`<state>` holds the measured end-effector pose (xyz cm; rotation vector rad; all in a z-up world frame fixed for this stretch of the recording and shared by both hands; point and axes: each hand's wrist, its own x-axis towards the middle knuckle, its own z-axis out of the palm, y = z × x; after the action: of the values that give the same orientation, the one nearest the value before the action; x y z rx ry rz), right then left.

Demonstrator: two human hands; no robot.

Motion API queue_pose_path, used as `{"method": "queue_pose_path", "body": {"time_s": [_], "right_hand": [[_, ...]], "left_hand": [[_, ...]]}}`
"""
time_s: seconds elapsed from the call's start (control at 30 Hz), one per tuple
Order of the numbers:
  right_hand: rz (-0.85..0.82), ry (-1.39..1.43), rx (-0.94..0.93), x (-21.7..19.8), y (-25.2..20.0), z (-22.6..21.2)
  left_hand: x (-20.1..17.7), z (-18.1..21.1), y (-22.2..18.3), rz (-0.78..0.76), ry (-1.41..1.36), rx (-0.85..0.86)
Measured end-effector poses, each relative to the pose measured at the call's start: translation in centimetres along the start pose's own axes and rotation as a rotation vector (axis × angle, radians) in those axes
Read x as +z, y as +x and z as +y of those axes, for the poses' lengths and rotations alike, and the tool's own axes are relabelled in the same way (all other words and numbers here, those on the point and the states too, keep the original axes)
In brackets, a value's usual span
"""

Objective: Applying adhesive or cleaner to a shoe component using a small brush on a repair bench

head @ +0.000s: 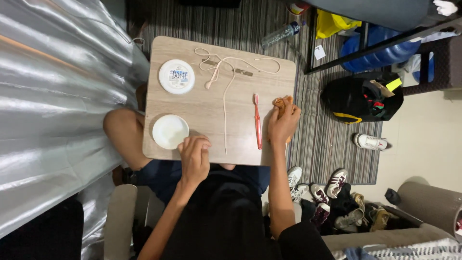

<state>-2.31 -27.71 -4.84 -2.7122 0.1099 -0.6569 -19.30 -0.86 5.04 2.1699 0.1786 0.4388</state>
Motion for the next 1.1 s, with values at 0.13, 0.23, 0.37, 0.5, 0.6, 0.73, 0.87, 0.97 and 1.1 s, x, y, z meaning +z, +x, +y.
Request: {"method": "queue_pose_path", "body": {"time_s": [0.13,0.23,0.37,0.5,0.6,0.73,0.87,0.97,1.1], "right_hand": [[-0.033,0.030,0.017,-0.4,-0.3,-0.4],[-0.015,0.076,0.037,-0.6,-0.3,-0.7],[-0.008,0.180,0.030,-1.3,-0.8,-0.9],[0.013,0.095,-0.039,-4.8,-2.9,-4.0],[-0.014,0.125,-0.036,-4.0,-6.6,-3.4],[0.030,0.142,-0.143,-4.8,-8.5,-4.6],[-0.082,0.316,-0.243,-4.9,-8.0,-6.0],[-0.157,0.217,-0.259,-5.0,-7.2,-6.5],[-0.244,0.156,-0.201,-3.4,-6.6,-6.0]], "left_hand": [[-1.0,-1.9,-0.2,0.186,0.204,0.067],[-2.4,-3.3,0.1,0.372,0.265,-0.033],[-3.3,-6.3,-0.6,0.337,0.066,-0.105],[-3.9,-6.1,-0.3,0.264,0.035,-0.066],[-3.2,-6.8,-0.4,0.289,-0.010,-0.065],[-2.9,-7.0,-0.2,0.330,-0.032,-0.063],[-3.4,-6.0,0.3,0.307,-0.070,-0.058],[-3.2,-5.7,0.2,0.292,-0.165,-0.061],[-2.7,-4.8,0.7,0.296,-0.348,-0.086]]}}
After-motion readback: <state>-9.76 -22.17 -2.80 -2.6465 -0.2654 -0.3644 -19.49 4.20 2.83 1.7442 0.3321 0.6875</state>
